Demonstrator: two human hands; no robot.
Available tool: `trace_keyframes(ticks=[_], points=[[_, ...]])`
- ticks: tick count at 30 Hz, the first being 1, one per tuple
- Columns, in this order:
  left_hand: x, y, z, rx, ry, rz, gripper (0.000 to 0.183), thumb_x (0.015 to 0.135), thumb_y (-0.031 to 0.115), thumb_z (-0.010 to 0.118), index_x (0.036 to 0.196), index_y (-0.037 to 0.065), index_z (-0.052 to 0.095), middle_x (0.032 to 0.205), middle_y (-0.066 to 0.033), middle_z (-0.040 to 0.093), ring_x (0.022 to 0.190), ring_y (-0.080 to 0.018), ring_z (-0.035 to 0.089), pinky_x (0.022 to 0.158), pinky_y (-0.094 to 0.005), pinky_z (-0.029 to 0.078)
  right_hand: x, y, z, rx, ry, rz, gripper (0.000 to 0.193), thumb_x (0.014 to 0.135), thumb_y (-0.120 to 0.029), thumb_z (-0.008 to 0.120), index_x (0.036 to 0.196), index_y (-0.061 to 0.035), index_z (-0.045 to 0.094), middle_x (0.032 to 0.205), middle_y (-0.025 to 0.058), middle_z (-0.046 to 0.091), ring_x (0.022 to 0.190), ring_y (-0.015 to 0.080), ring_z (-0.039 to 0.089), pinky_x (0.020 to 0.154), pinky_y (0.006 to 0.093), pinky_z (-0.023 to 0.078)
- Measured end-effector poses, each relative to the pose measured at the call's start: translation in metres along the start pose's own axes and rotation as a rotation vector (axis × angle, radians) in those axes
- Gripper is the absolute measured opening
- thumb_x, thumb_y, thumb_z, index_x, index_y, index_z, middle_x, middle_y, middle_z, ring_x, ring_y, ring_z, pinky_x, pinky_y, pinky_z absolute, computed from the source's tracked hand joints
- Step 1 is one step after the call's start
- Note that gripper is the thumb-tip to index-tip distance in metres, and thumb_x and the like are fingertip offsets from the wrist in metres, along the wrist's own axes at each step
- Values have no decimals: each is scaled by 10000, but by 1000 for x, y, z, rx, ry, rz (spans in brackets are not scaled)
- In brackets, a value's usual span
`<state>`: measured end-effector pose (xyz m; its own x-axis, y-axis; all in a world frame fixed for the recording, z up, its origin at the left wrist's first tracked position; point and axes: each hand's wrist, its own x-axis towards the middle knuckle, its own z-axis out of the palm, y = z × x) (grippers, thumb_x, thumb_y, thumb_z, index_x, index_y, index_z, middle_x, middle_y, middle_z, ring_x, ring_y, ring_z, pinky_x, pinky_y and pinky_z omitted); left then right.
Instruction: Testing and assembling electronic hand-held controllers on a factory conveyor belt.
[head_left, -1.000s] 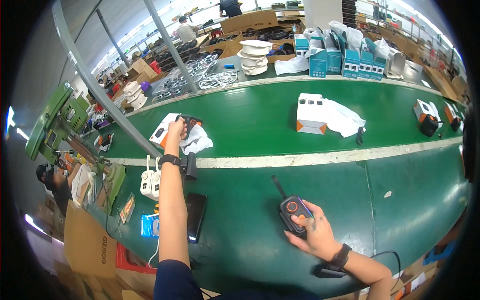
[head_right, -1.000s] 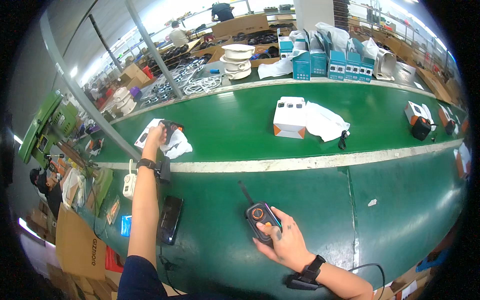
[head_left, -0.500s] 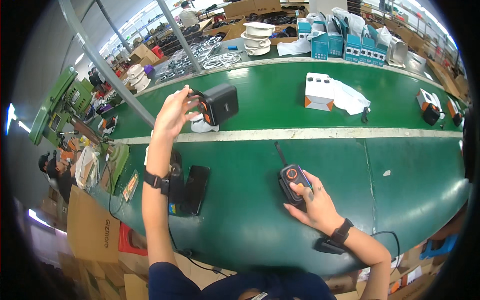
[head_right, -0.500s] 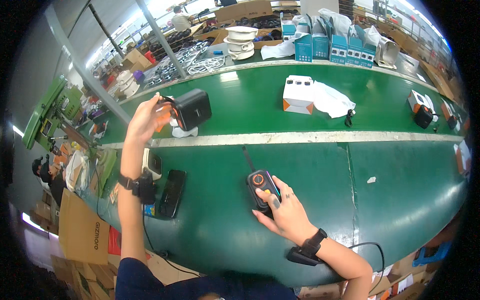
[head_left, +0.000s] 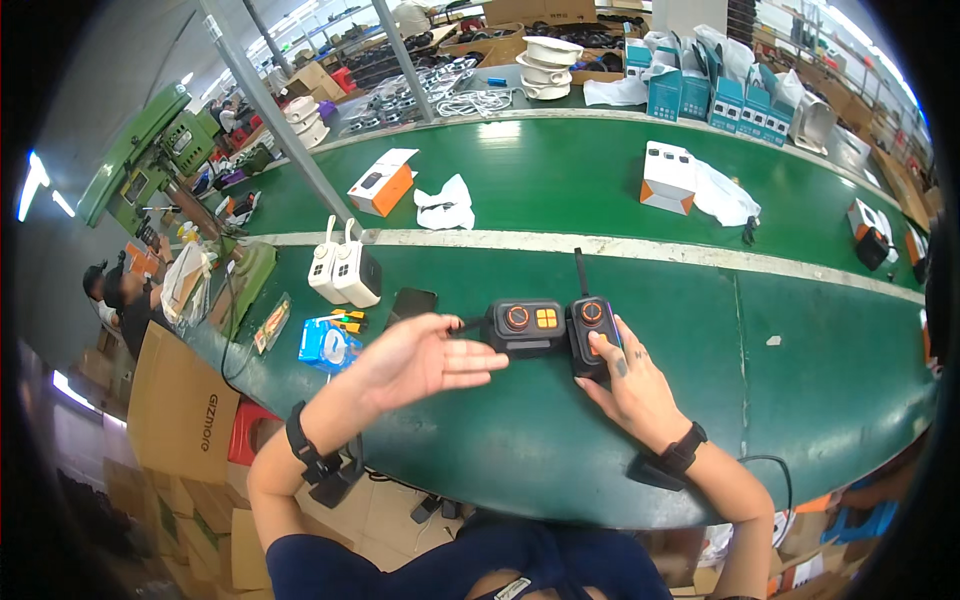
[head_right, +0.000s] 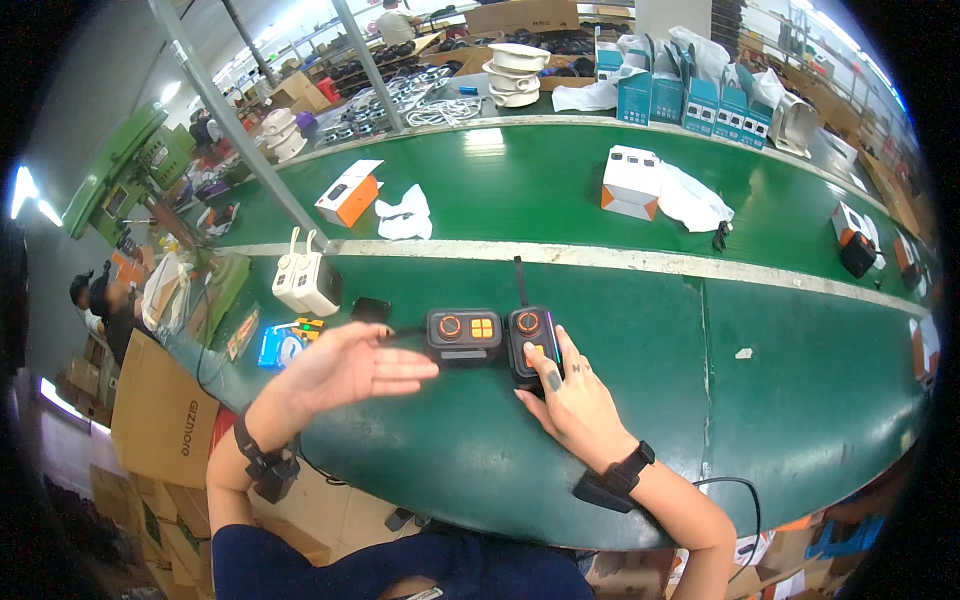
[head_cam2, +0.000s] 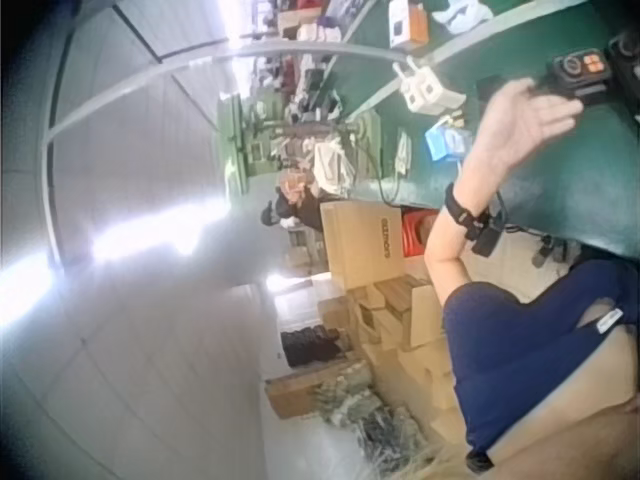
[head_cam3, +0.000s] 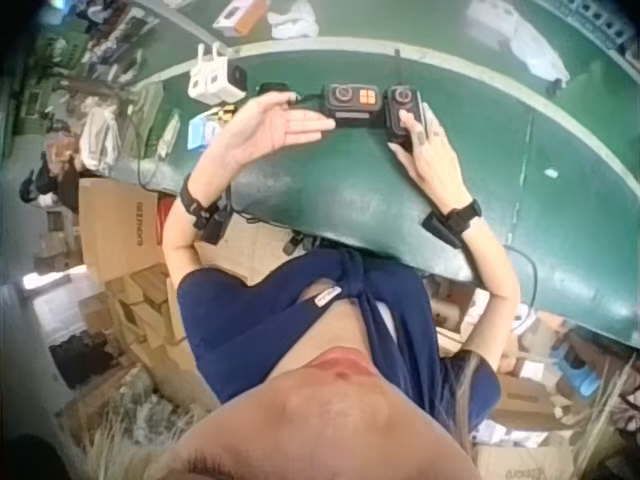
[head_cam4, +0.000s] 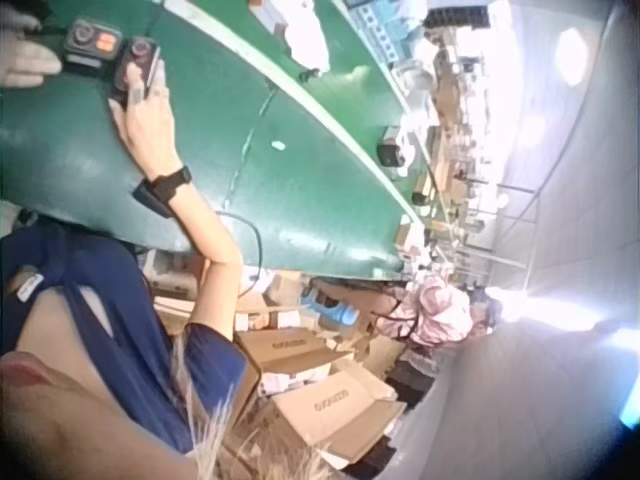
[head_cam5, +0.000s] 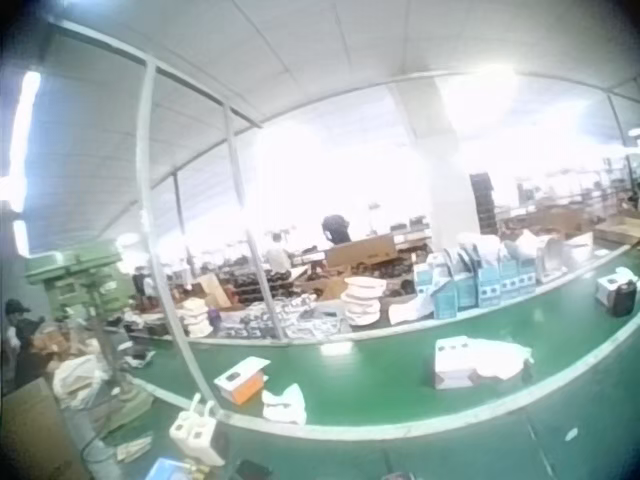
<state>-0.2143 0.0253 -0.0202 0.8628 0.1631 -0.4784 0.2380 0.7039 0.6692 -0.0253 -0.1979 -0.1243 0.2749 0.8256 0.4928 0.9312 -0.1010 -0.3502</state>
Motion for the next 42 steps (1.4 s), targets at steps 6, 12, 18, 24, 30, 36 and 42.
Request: trace_keyframes(ticks=[6,12,18,24,30,36,42], points=[[-7,-28,11,419,-49,90,220,966,232,395,853,80,507,1384,-255,458,1285,-342,467,1024,-449,387,-4,5,5,-5,22,-14,597,794,-235,739,1274,-54,433,1353,351,366,1058,455,562,859,442,515],[-7,-58,5,794,-142,310,188,958,124,366,887,-4,484,997,-240,661,990,-278,650,881,-351,497,-7,-9,0,33,-8,-25,555,785,-256,749,1235,-71,483,1342,356,386,1001,414,606,787,419,543],[0,-80,7,1109,-64,544,95,864,44,445,780,9,470,835,-119,674,891,-306,630,789,-367,470,-11,-18,1,-13,-47,-35,526,796,-283,740,1231,-97,511,1320,373,402,935,390,639,705,392,563],[11,-89,-3,1088,-151,702,87,857,44,463,792,-6,494,770,-131,653,761,-271,647,736,-349,496,-12,-22,-1,-70,-71,-42,544,807,-275,731,1272,-110,502,1307,392,395,853,393,659,649,378,568],[28,-82,-24,788,214,699,147,929,82,454,1027,-8,517,875,-76,620,861,-166,634,814,-302,489,-9,-33,-9,-14,6,-72,491,764,-193,765,1196,-92,556,1303,380,392,1035,449,587,795,441,543],[76,-71,-14,590,19,566,223,922,49,499,1139,-3,509,1162,-102,583,1098,-161,551,948,-301,442,-6,-32,-3,50,27,-143,477,721,-125,783,1142,-82,563,1322,364,371,1155,488,501,900,489,493],[89,-68,-10,535,-51,521,273,896,38,493,1167,17,478,1181,-133,581,1085,-173,562,944,-298,443,-8,-23,5,87,54,-121,492,690,-139,809,1114,-98,563,1318,334,390,1143,456,509,924,472,479]])
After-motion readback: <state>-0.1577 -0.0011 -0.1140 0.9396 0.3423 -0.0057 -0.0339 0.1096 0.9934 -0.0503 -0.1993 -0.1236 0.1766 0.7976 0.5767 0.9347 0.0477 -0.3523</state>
